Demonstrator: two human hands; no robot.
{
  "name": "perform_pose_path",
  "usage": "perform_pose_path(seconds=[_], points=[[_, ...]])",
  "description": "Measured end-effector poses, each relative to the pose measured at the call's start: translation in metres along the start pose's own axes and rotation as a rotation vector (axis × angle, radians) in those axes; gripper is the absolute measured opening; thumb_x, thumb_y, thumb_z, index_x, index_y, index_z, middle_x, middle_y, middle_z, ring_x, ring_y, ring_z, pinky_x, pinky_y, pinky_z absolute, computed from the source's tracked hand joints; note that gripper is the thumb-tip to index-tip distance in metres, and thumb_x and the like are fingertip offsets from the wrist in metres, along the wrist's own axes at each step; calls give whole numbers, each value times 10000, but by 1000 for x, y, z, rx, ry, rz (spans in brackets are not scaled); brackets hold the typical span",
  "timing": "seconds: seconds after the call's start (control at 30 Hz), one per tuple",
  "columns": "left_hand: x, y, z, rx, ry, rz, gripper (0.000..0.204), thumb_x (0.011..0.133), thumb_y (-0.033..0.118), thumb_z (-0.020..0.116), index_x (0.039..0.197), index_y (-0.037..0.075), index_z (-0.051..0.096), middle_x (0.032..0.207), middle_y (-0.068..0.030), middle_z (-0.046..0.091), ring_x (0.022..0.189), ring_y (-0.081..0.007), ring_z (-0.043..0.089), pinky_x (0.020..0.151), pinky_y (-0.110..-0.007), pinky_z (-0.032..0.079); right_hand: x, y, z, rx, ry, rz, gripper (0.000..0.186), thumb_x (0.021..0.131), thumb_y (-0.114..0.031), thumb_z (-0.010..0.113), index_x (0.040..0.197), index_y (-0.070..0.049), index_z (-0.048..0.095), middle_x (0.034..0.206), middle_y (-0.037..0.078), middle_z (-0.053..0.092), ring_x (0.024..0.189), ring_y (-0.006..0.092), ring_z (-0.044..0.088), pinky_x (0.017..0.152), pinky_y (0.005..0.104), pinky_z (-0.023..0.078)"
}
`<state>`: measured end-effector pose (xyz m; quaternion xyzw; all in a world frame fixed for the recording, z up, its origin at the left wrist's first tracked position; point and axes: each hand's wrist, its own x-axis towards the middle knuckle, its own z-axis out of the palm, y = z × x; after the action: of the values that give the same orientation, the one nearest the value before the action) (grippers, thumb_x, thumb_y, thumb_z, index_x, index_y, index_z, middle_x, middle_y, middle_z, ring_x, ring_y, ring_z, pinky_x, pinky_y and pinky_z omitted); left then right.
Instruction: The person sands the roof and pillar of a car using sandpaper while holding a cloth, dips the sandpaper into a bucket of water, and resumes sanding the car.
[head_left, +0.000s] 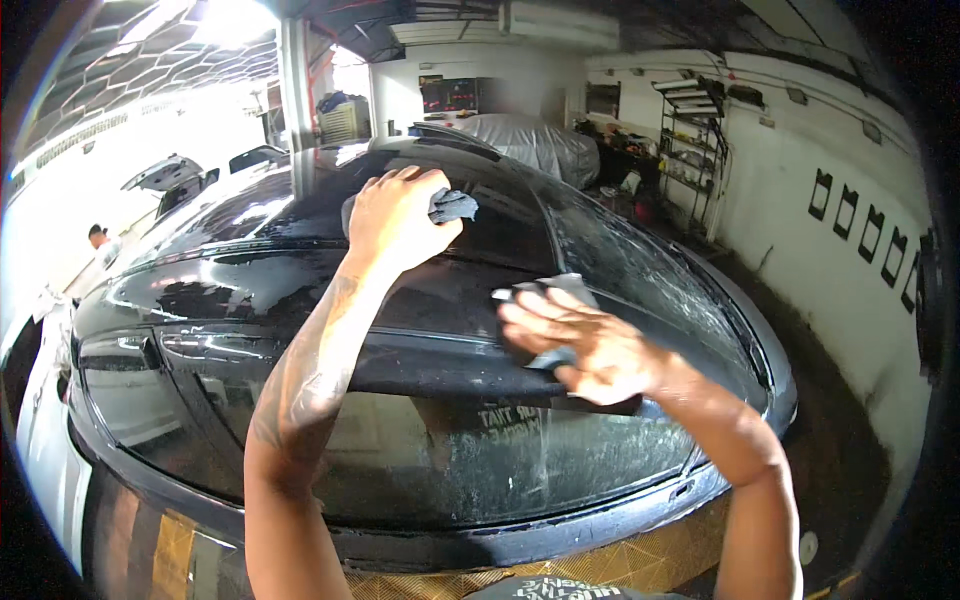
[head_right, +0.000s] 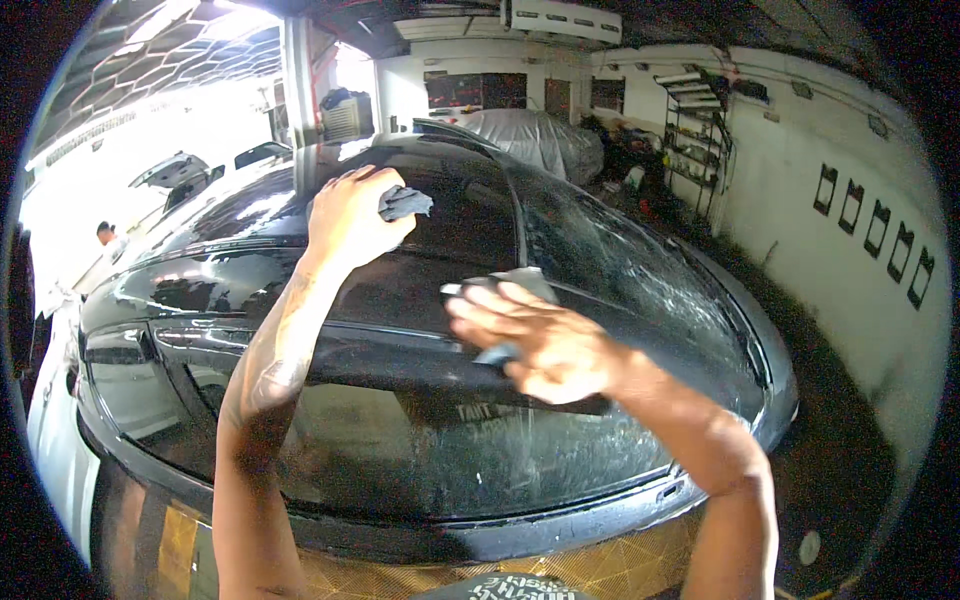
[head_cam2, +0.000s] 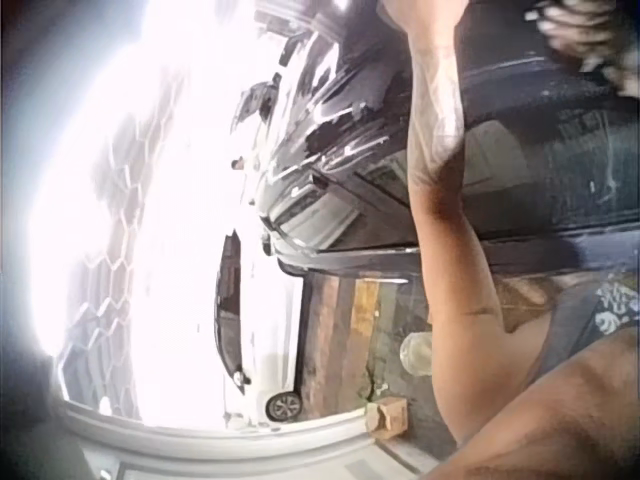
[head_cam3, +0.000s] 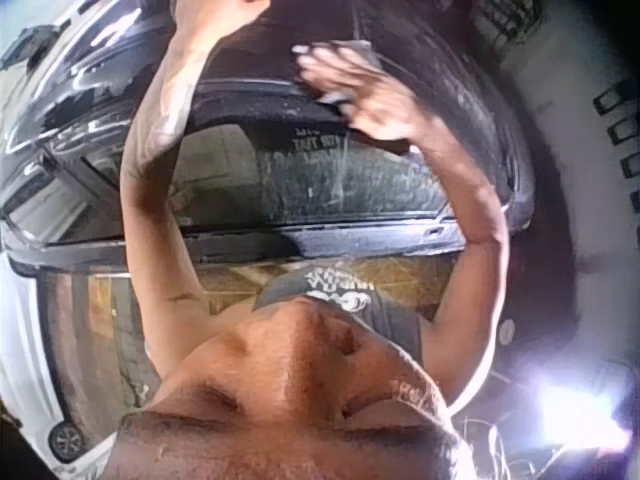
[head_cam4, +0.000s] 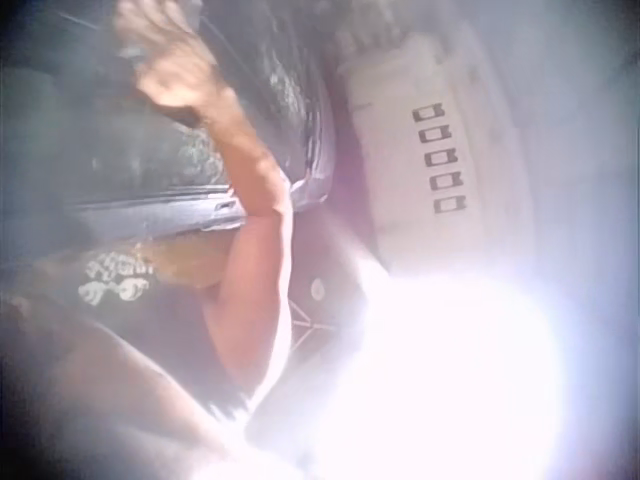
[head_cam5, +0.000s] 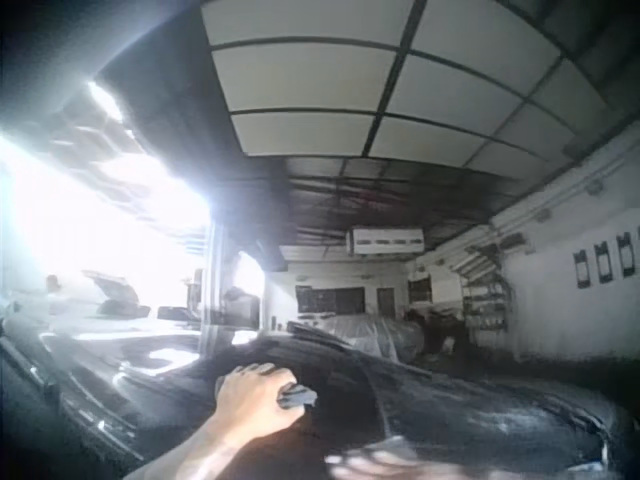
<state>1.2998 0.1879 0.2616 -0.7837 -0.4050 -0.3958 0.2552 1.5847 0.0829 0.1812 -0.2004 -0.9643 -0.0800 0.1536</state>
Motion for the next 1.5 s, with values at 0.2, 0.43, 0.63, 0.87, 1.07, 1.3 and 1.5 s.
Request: perform_pose_path(seconds=[0.2, 0.43, 0.63, 0.87, 1.07, 1.3, 1.5], points=[[6, 9, -4, -5, -83, -10, 382, 718, 360, 790, 1008, 121, 724, 1058, -174, 728, 1012, -376, 704, 915, -477, 550, -15, -6, 4, 18, 68, 76, 748, 892, -227, 436, 1589, 16, 315, 1705, 190, 180, 1587, 363, 130, 1280, 540, 63], [-2, 3, -6, -36, 99, 113, 238, 732, 226, 780, 916, 117, 675, 872, -96, 675, 874, -356, 689, 776, -474, 543, -35, -22, 31, 103, 321, 239, 744, 901, -257, 475, 1577, 23, 342, 1674, 245, 237, 1576, 379, 175, 1279, 499, 76], [4, 24, -1, -59, 26, 115, 252, 716, 242, 795, 903, 122, 678, 877, -85, 666, 883, -339, 690, 801, -471, 545, -94, -17, 24, 197, 351, 320, 712, 936, -265, 444, 1587, 6, 341, 1694, 207, 210, 1591, 353, 110, 1276, 503, 37], [-3, 4, 0, -33, 66, 108, 264, 710, 234, 797, 912, 122, 668, 884, -82, 649, 892, -333, 678, 800, -474, 533, -130, 0, 16, 344, 366, 331, 667, 933, -266, 434, 1535, 20, 427, 1650, 224, 321, 1563, 372, 227, 1280, 493, 85], [1, 15, -2, -34, 29, 111, 255, 711, 232, 792, 901, 120, 664, 883, -88, 655, 892, -342, 678, 793, -480, 534, -57, 5, 16, 407, 344, 228, 646, 968, -270, 441, 1542, 24, 404, 1688, 195, 240, 1590, 300, 146, 1291, 443, 48], [0, 17, -5, -25, 18, 85, 273, 709, 225, 795, 920, 111, 665, 904, -103, 663, 905, -366, 675, 799, -498, 536, -126, 16, 18, 378, 442, 233, 618, 961, -252, 459, 1526, -2, 443, 1639, 226, 340, 1562, 342, 240, 1283, 477, 110], [0, 12, 2, -90, 49, 130, 317, 697, 185, 796, 972, 99, 665, 921, -133, 669, 872, -395, 672, 773, -486, 540, -73, 8, 22, 348, 465, 261, 610, 951, -207, 444, 1530, -15, 430, 1643, 212, 335, 1556, 344, 249, 1285, 465, 139]])
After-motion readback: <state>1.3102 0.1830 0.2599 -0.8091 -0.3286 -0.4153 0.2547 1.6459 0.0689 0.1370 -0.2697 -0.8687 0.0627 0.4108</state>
